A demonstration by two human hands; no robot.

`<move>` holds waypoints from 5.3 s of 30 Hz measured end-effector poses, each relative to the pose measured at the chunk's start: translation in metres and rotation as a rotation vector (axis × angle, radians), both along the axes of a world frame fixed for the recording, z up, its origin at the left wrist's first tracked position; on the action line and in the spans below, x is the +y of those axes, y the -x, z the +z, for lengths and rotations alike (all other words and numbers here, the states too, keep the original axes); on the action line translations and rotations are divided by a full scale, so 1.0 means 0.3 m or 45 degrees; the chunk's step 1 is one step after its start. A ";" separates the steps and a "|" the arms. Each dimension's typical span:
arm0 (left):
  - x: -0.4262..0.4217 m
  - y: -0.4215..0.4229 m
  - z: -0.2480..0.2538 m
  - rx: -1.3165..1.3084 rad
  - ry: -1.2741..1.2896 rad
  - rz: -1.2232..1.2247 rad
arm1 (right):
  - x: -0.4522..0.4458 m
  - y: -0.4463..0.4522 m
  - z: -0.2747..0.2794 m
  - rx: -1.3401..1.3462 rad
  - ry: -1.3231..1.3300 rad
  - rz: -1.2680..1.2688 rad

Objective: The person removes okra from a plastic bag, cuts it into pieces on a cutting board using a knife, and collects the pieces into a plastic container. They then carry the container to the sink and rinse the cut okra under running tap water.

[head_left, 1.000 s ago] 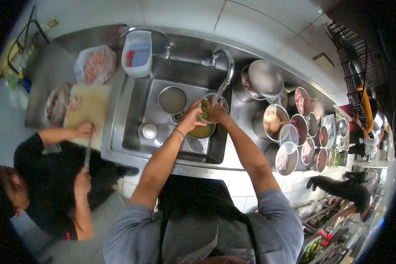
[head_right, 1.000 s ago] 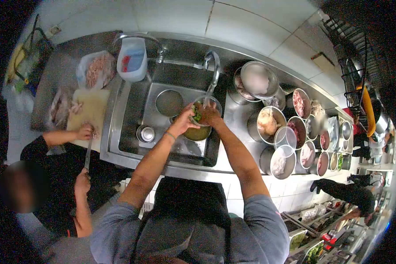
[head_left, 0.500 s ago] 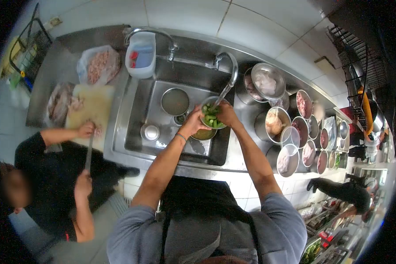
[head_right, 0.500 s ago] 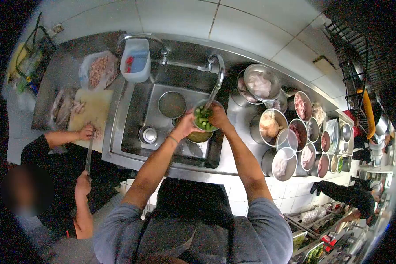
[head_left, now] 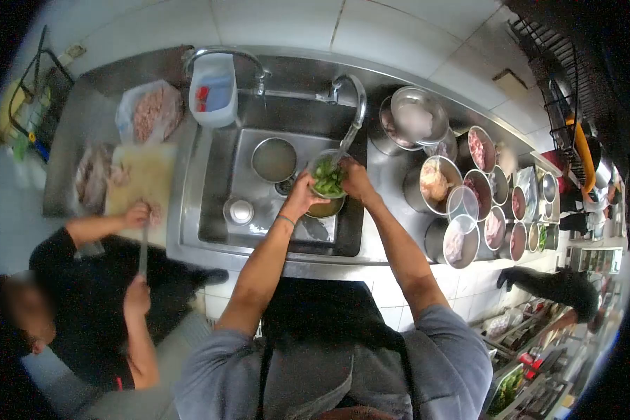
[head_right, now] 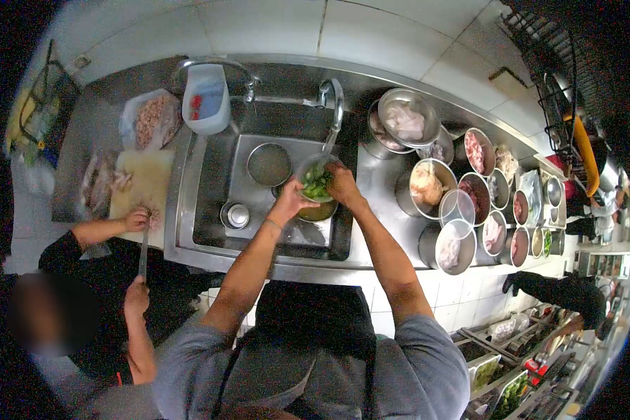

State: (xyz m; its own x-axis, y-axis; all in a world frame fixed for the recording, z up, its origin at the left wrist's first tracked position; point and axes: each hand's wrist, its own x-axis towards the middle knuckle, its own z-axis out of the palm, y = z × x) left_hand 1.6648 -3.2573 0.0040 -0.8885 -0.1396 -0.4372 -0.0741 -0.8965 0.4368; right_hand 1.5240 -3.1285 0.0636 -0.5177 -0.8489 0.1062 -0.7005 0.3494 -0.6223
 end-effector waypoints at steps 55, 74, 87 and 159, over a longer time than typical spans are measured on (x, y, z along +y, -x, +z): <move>0.013 -0.142 0.240 -0.490 0.791 0.136 | -0.061 -0.268 -0.046 -0.321 0.087 -0.244; -0.023 -0.019 0.085 -0.389 0.351 0.140 | 0.915 -0.016 0.297 0.569 -0.259 -0.976; 0.003 0.000 0.051 -0.418 0.311 0.200 | 0.883 0.042 0.284 0.411 -0.457 -0.926; 0.109 0.023 0.187 -0.223 0.242 0.498 | 0.897 -0.084 0.595 0.280 0.402 -0.814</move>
State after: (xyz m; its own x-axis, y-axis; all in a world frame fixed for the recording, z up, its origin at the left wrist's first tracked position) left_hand 1.6579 -3.2245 0.0602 -0.6682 -0.5417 -0.5100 0.1666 -0.7770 0.6071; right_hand 1.5491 -2.8595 0.2420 -0.8391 -0.3015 0.4529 -0.5404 0.5583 -0.6295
